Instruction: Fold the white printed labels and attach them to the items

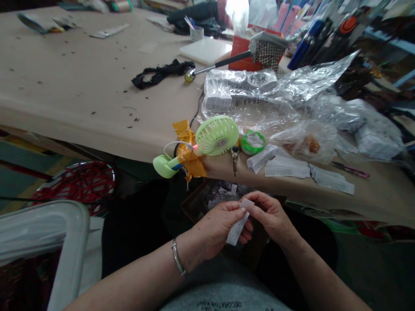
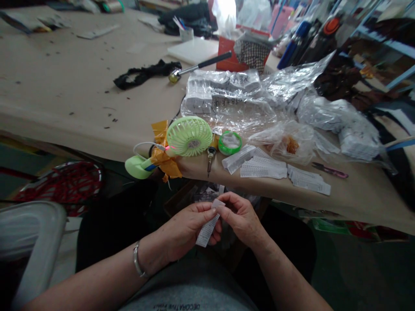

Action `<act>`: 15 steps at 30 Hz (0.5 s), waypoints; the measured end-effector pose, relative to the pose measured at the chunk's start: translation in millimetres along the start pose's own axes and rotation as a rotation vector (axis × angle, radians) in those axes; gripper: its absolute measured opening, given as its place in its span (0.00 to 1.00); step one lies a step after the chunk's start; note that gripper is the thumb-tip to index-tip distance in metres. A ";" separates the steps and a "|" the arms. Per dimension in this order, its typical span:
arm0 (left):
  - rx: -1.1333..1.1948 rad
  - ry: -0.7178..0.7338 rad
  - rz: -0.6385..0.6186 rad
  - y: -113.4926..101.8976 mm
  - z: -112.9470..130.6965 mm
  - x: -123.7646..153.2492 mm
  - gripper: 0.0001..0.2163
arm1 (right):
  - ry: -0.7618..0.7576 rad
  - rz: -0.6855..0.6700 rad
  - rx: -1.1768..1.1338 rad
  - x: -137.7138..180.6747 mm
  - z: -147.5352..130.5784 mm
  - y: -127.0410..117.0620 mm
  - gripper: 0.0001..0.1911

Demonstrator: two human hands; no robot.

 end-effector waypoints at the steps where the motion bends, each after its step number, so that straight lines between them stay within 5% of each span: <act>1: -0.006 0.005 0.000 -0.3 -0.7 -0.5 0.10 | -0.006 0.012 0.010 -0.2 -1.6 -0.7 0.09; 9: -0.051 -0.005 -0.017 -3.5 -4.6 -4.1 0.10 | -0.007 0.005 0.148 -0.9 -3.0 1.1 0.09; 15: 0.020 0.010 0.030 -8.0 -1.4 -3.2 0.09 | -0.321 0.112 0.597 11.5 -21.1 4.7 0.19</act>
Point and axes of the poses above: each hand's wrist, its own x-axis away from the middle knuckle, its own y-axis out of the palm, z = x × y, the point moved 6 cm from there along -x, towards the middle knuckle, and after that the axes turned 4 degrees about -z, right-handed, at the moved point
